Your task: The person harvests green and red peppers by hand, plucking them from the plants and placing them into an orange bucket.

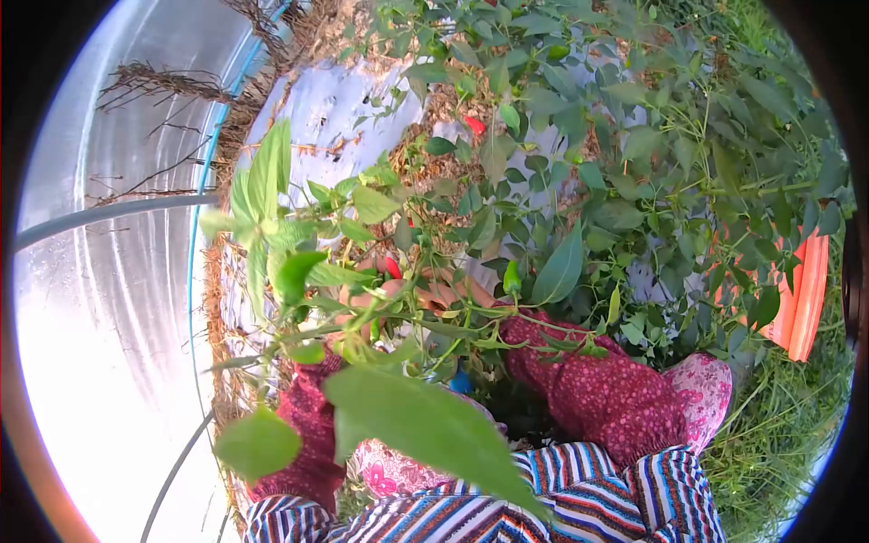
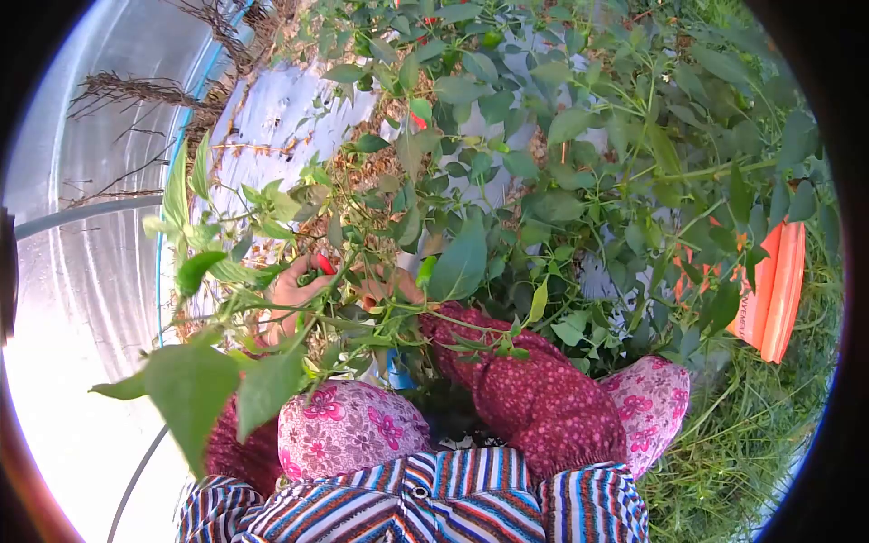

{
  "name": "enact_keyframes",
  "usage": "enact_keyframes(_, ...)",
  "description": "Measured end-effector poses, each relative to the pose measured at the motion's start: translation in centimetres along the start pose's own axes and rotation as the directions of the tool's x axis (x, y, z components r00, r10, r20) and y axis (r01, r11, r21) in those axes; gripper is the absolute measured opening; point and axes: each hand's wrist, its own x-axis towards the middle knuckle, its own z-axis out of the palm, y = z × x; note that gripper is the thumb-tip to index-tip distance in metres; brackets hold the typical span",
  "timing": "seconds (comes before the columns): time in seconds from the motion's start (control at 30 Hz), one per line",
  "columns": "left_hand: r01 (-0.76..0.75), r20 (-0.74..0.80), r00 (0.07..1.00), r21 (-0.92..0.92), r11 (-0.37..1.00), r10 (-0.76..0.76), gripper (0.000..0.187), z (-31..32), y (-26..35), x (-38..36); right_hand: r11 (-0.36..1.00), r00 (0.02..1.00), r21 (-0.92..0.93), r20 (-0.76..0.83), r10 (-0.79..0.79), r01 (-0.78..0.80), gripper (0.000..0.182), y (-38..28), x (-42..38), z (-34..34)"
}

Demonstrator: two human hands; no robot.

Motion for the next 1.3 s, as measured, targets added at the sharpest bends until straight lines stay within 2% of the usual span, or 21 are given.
enact_keyframes(0.13, -0.043, -0.001, 0.999, -0.051, 0.998, 0.043, 0.013, 0.3, -0.1, -0.5, 0.958, 0.993, -0.265, 0.070, -0.094, 0.110, 0.042, 0.5, -1.8, -0.5)
enact_keyframes(0.2, -0.152, 0.000, 0.987, 0.288, 0.946, 0.159, 0.010, -1.1, -1.7, 1.4, 0.929, 0.991, -0.346, 0.079, -0.109, 0.130, 0.041, 1.0, -3.2, -0.9)
enact_keyframes(0.27, -0.030, -0.014, 0.999, 0.063, 0.998, 0.031, 0.014, 0.1, -0.9, 0.1, 0.902, 0.989, -0.404, 0.069, -0.135, 0.151, 0.040, 1.1, -4.3, -1.1)
enact_keyframes(0.37, -0.225, 0.138, 0.966, 0.032, 0.974, 0.219, 0.020, -0.9, -2.4, 1.3, 0.865, 0.980, -0.464, 0.028, -0.198, 0.189, 0.038, 1.7, -5.1, -1.6)
enact_keyframes(0.43, -0.138, 0.190, 0.972, -0.021, 0.990, 0.140, 0.022, -2.1, -3.8, 2.4, 0.828, 0.958, -0.508, -0.016, -0.286, 0.239, 0.038, 2.6, -5.0, -2.4)
enact_keyframes(0.47, -0.167, -0.009, 0.986, -0.019, 0.986, 0.167, 0.024, -1.6, -4.3, 3.5, 0.784, 0.930, -0.554, -0.043, -0.364, 0.281, 0.037, 3.2, -4.8, -2.8)
enact_keyframes(0.53, -0.482, 0.026, 0.864, 0.328, 0.812, 0.502, 0.028, 0.9, -2.1, 1.3, 0.572, 0.849, -0.763, -0.056, -0.525, 0.303, 0.037, 1.2, -4.7, -2.6)
enact_keyframes(0.6, -0.372, -0.026, 0.923, 0.197, 0.907, 0.384, 0.027, 1.6, -0.8, 0.4, 0.090, 0.952, -0.996, -0.049, -0.303, -0.022, 0.026, -6.9, -6.9, -0.1)
enact_keyframes(0.63, -0.335, -0.033, 0.937, 0.206, 0.919, 0.348, 0.026, 2.0, 0.3, -0.1, 0.083, 0.952, -0.996, -0.039, -0.302, -0.014, 0.026, -7.3, -6.9, -0.9)
enact_keyframes(0.67, -0.297, -0.041, 0.949, 0.215, 0.930, 0.312, 0.026, 2.5, 1.5, -0.5, -0.028, 0.992, -0.999, 0.033, -0.125, 0.030, 0.030, -7.5, -7.1, -1.8)
enact_keyframes(0.7, -0.258, -0.048, 0.960, 0.224, 0.940, 0.275, 0.026, 3.1, 2.6, -1.0, 0.128, 0.997, -0.992, -0.029, -0.066, -0.020, 0.033, -7.4, -6.7, -2.8)
enact_keyframes(0.77, -0.479, -0.001, 0.864, 0.313, 0.820, 0.504, 0.027, 3.1, 2.8, -0.3, 0.414, 0.987, -0.896, -0.152, 0.052, -0.160, 0.041, -7.3, -5.7, -5.0)
enact_keyframes(0.8, -0.655, 0.209, 0.588, 0.690, 0.308, 0.782, 0.026, 4.0, 4.5, -0.5, 0.363, 0.993, -0.926, -0.117, -0.005, -0.108, 0.045, -9.2, -6.7, -4.8)
enact_keyframes(0.9, -0.680, 0.202, 0.531, 0.682, 0.271, 0.823, 0.025, 5.4, 7.9, -0.9, 0.163, 0.987, -0.986, 0.005, -0.163, 0.032, 0.058, -17.2, -11.0, -3.8)
enact_keyframes(0.93, -0.605, 0.102, 0.488, 0.756, 0.251, 0.867, 0.027, 6.0, 8.3, -1.0, 0.368, 0.993, -0.930, -0.022, -0.118, 0.023, 0.057, -18.7, -11.9, -4.5)
enact_keyframes(1.0, -0.594, 0.243, 0.542, 0.788, 0.161, 0.805, 0.020, 7.2, 12.5, -2.1, 0.723, 0.997, -0.690, -0.076, -0.026, -0.033, 0.055, -21.8, -13.6, -5.8)
enact_keyframes(1.03, -0.599, 0.315, 0.556, 0.793, 0.108, 0.769, 0.017, 7.6, 14.1, -2.7, 0.514, 0.996, -0.856, -0.089, -0.032, -0.060, 0.053, -24.3, -14.6, -5.0)
enact_keyframes(1.07, -0.635, 0.245, 0.678, 0.671, 0.383, 0.693, 0.014, 8.3, 15.9, -4.0, 0.512, 0.995, -0.857, -0.095, -0.043, -0.059, 0.053, -25.3, -15.6, -5.0)
enact_keyframes(1.13, -0.548, 0.183, 0.835, 0.356, 0.757, 0.519, 0.014, 10.0, 19.1, -6.7, 0.794, 0.988, -0.594, -0.151, 0.045, -0.127, 0.049, -27.1, -18.0, -5.2)
enact_keyframes(1.27, -0.709, 0.365, 0.699, 0.240, 0.663, 0.615, 0.014, 16.2, 21.7, -7.3, 0.877, 0.975, -0.466, -0.222, 0.011, -0.116, 0.044, -30.4, -24.6, -5.7)
enact_keyframes(1.3, -0.554, 0.451, 0.775, 0.149, 0.819, 0.442, 0.017, 18.7, 22.3, -7.5, 0.874, 0.963, -0.471, -0.270, -0.015, -0.118, 0.044, -30.8, -26.6, -6.4)
